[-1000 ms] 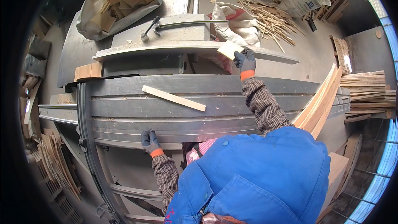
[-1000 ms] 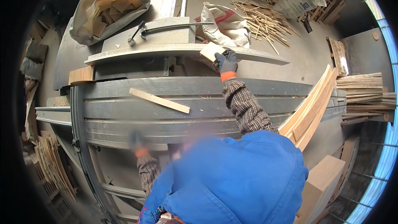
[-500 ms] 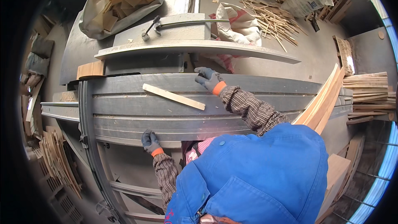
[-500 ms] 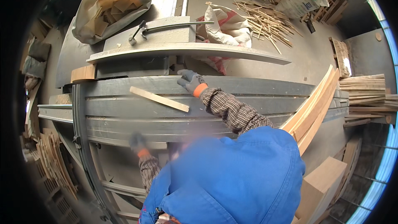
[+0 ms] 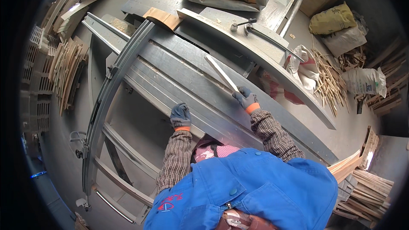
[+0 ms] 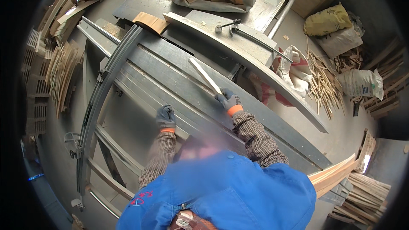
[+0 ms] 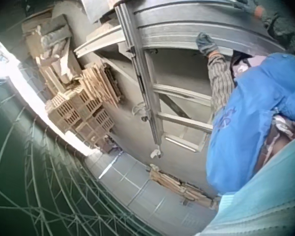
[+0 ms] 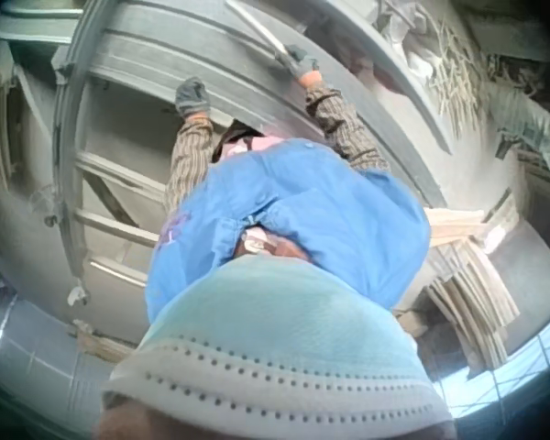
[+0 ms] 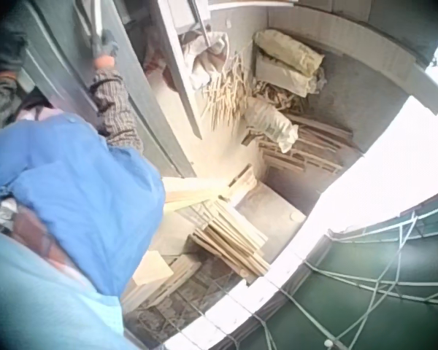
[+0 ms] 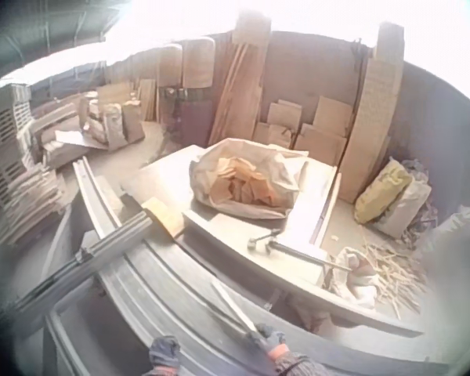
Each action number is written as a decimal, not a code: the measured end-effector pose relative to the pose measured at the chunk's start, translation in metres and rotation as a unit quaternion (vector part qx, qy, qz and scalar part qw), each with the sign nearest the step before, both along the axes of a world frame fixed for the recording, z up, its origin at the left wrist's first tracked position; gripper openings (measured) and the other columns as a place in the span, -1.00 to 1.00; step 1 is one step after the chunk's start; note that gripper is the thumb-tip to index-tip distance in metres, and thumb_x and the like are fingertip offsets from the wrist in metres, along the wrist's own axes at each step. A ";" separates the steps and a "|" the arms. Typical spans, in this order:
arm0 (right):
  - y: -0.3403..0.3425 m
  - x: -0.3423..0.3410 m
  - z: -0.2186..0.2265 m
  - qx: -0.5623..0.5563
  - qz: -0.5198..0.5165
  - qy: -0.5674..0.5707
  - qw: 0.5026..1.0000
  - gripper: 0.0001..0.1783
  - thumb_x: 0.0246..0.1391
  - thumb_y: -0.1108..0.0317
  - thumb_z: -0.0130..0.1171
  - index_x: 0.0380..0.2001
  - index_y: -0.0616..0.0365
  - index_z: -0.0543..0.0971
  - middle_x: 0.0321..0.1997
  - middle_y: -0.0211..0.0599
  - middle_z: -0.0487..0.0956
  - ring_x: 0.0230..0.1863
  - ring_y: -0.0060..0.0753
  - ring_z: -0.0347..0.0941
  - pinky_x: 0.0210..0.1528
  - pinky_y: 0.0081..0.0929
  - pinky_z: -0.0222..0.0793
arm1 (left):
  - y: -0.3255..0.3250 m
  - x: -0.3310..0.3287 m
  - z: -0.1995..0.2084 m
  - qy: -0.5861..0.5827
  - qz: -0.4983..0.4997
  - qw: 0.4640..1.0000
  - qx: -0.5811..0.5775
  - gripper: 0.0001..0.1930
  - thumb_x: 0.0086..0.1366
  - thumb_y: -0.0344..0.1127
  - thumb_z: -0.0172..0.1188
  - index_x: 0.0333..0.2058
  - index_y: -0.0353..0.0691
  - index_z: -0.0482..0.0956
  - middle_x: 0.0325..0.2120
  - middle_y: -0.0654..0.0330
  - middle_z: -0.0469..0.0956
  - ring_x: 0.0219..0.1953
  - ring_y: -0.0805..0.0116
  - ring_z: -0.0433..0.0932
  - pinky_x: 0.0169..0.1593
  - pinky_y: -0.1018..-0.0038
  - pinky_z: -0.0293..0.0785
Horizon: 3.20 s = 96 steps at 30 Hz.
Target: The person uses a table saw to cut several pieces of wood. They guide each piece through the saw blade with a push stick, then place the cut pieces into a nearby bag.
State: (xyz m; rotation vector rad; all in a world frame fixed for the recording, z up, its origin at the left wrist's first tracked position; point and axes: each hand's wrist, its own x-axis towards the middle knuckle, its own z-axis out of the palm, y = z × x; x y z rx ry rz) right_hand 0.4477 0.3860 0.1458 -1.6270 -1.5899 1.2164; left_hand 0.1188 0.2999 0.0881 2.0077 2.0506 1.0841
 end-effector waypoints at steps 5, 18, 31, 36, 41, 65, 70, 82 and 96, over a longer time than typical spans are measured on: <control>0.079 -0.037 0.031 -0.175 -0.037 0.101 0.979 -0.55 0.19 0.03 0.15 0.03 0.04 0.60 -0.47 -0.35 0.57 -0.63 -0.56 0.40 -0.61 -0.57 0.29 | -0.007 -0.007 -0.001 0.013 0.001 1.000 0.004 -0.86 0.23 -0.34 0.20 -0.23 -0.07 0.47 -0.19 0.14 0.59 -0.14 0.02 0.56 -0.05 0.16 0.51; 0.365 -0.200 -0.007 -0.067 0.051 -0.088 0.993 -0.63 0.20 0.01 0.18 -0.14 0.03 0.69 -0.46 -0.33 0.65 -0.51 -0.44 0.52 -0.39 -0.39 0.42 | 0.003 -0.003 0.011 -0.020 -0.033 0.999 0.001 -0.77 0.21 -0.34 0.20 -0.16 0.02 0.45 -0.17 0.19 0.58 -0.14 0.04 0.57 -0.12 0.16 0.54; -0.027 -0.016 0.004 0.119 0.147 -0.134 0.973 -0.51 0.11 0.19 0.30 0.09 0.14 0.57 -0.07 0.02 0.63 -0.05 0.11 0.54 0.04 -0.17 0.45 | -0.025 -0.014 0.000 0.000 -0.004 1.000 0.007 -0.82 0.24 -0.31 0.18 -0.19 0.03 0.43 -0.20 0.22 0.55 -0.18 0.06 0.55 -0.14 0.17 0.53; -0.090 -0.022 0.020 0.100 0.220 -0.254 0.937 -0.44 0.01 0.04 0.32 0.09 -0.03 0.59 0.01 -0.02 0.59 0.07 0.12 0.45 0.13 -0.04 0.39 | -0.018 -0.030 -0.007 0.004 -0.016 1.000 -0.002 -0.83 0.24 -0.31 0.19 -0.21 0.02 0.43 -0.21 0.23 0.55 -0.18 0.06 0.54 -0.13 0.18 0.53; -0.082 -0.083 0.001 0.128 0.226 -0.239 0.935 -0.30 -0.04 -0.11 0.39 0.11 0.05 0.56 0.05 0.01 0.56 0.12 0.15 0.40 0.14 -0.02 0.37 | -0.007 -0.058 -0.001 0.003 -0.021 1.000 0.010 -0.83 0.23 -0.34 0.19 -0.22 0.00 0.43 -0.22 0.22 0.56 -0.18 0.05 0.54 -0.12 0.18 0.53; 0.012 -0.369 0.049 0.171 0.191 -0.225 0.940 -0.68 0.10 0.26 0.29 -0.04 -0.06 0.65 -0.02 -0.13 0.61 0.00 -0.01 0.55 0.01 -0.14 0.48 | 0.083 -0.331 -0.042 -0.126 -0.015 0.991 -0.029 -0.79 0.25 -0.34 0.19 -0.12 -0.13 0.54 -0.04 0.06 0.56 0.01 -0.02 0.52 0.12 0.18 0.47; 0.103 -0.372 0.135 0.319 0.088 -0.096 0.939 -0.75 0.10 0.46 0.31 -0.12 0.14 0.67 -0.14 -0.12 0.65 -0.14 -0.15 0.61 -0.09 -0.36 0.52 | 0.006 -0.439 -0.051 -0.062 0.172 0.983 0.020 -0.78 0.22 -0.40 0.25 -0.14 -0.18 0.55 -0.02 0.09 0.55 0.03 0.02 0.51 0.14 0.19 0.45; 0.430 -0.368 0.106 0.198 0.108 -0.269 0.937 -0.73 0.07 0.41 0.35 -0.12 0.04 0.70 -0.15 -0.33 0.73 -0.12 -0.45 0.62 -0.01 -0.48 0.48 | -0.027 -0.529 -0.010 -0.016 0.423 0.885 -0.196 -0.62 0.22 -0.23 0.31 0.04 -0.09 0.67 0.33 0.16 0.28 0.36 0.15 0.22 0.43 0.26 0.15; 0.609 -0.474 -0.023 0.007 0.257 -0.500 0.827 -0.28 -0.18 -0.21 0.49 -0.05 0.07 0.64 0.02 -0.08 0.63 0.11 -0.01 0.52 0.13 -0.19 0.41 | 0.015 -0.612 -0.075 -0.043 0.422 0.887 -0.185 -0.63 0.21 -0.38 0.26 0.03 -0.13 0.63 0.32 0.08 0.26 0.34 0.02 0.24 0.37 0.20 0.26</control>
